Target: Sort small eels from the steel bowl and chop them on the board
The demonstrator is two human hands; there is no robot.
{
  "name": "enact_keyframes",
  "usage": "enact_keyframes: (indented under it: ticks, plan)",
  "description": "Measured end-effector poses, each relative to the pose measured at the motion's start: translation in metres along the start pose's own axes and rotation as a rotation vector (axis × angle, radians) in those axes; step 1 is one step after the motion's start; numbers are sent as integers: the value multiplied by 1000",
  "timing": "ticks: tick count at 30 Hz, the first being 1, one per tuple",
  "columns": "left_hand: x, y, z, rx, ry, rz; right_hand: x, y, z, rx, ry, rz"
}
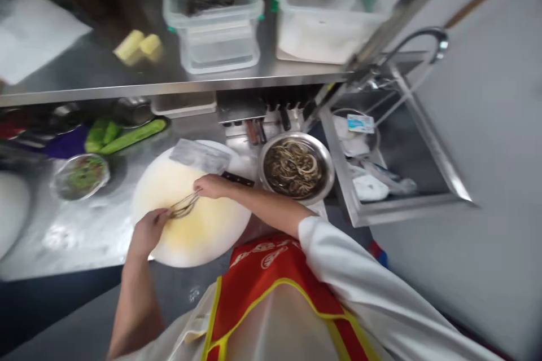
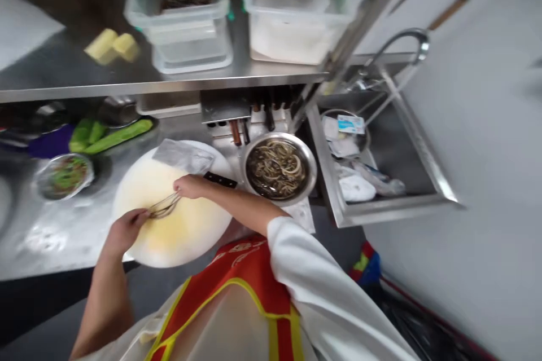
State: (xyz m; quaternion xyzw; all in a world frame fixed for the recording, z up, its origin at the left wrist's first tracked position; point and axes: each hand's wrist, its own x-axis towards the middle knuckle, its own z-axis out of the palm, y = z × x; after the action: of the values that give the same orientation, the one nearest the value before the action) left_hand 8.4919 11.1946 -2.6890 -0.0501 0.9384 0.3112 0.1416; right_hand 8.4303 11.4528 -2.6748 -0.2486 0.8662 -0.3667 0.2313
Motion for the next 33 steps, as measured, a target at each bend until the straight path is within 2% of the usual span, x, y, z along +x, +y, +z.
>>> enact_keyframes:
  ticks: [3, 5, 7, 10, 12, 13, 15, 18, 20, 22, 24, 28, 31, 33]
  plan:
    - [8, -10, 6, 137, -34, 52, -16, 11, -2, -116, 63, 13]
    - [9, -7, 5, 188, -16, 96, -46, 22, -14, -120, 160, 34]
    - [10, 2, 2, 212, 15, 110, -88, 36, -36, -117, 276, 96]
    - [13, 27, 2, 189, 18, 117, -161, 67, -78, -206, 423, 353]
    - [17, 50, 8, 140, -1, 173, -205, 90, -102, -320, 471, 549]
    - [19, 63, 12, 110, -16, 215, -224, 101, -109, -385, 457, 622]
    - [23, 94, 25, 50, -49, 313, -251, 116, -116, -484, 310, 748]
    - [26, 145, 47, -32, -126, 473, -270, 126, -115, -499, 150, 820]
    - [24, 177, 63, -91, -173, 582, -274, 126, -115, -472, 144, 801]
    - [21, 207, 80, -156, -225, 667, -275, 122, -120, -397, 192, 745]
    - [16, 234, 98, -229, -300, 707, -278, 114, -127, -157, 333, 651]
    - [7, 280, 142, -423, -486, 749, -277, 90, -140, 534, 673, 410]
    - [1, 305, 171, -570, -663, 732, -272, 71, -146, 799, 825, 282]
    - [-2, 313, 184, -646, -756, 653, -269, 63, -150, 886, 909, 239]
